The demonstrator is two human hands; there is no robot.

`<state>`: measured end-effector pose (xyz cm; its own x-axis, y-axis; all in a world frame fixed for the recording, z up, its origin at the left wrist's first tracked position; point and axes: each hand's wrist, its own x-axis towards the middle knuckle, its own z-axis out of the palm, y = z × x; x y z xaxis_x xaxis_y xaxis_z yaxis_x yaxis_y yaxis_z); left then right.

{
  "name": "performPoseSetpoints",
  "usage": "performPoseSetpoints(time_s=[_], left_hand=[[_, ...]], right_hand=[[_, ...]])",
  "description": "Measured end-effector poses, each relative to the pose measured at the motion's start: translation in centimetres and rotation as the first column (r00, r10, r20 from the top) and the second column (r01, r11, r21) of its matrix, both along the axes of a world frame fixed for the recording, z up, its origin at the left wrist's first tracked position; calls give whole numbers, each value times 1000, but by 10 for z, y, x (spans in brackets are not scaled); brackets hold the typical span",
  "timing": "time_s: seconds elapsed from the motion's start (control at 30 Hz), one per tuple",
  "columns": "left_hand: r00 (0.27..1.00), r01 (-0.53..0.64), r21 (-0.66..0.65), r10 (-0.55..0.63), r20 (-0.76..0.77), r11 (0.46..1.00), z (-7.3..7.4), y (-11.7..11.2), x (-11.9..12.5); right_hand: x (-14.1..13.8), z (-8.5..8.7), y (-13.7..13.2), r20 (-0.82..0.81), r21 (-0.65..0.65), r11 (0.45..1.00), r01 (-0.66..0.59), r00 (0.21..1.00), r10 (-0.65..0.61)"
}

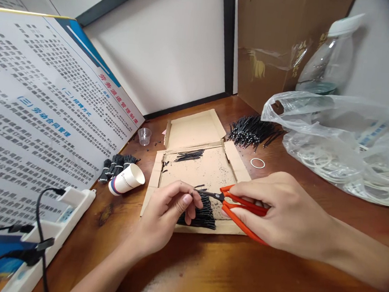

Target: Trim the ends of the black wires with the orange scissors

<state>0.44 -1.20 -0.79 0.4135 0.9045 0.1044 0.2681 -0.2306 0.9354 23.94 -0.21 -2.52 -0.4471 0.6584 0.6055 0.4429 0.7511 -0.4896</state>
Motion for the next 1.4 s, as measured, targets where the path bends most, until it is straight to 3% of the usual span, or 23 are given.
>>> performPoseSetpoints(time_s=[0.27, 0.63, 1.0, 1.2, 1.4], left_hand=[[1000, -19, 13, 19, -10, 1000, 3, -2, 2], [998, -26, 43, 28, -49, 999, 5, -1, 4], [997, -30, 60, 34, -62, 998, 7, -2, 5], [995, -22, 68, 28, -92, 997, 7, -2, 4], [991, -35, 81, 45, -126, 996, 5, 0, 2]], right_hand=[[-2, 0, 0, 13, -82, 997, -4, 1000, 5], [-1, 0, 0, 41, -4, 1000, 9, 999, -9], [-1, -2, -2, 52, -73, 997, 32, 998, -28], [-1, 1, 1, 68, -20, 999, -26, 997, 27], [0, 1, 2, 19, -18, 1000, 17, 1000, -17]])
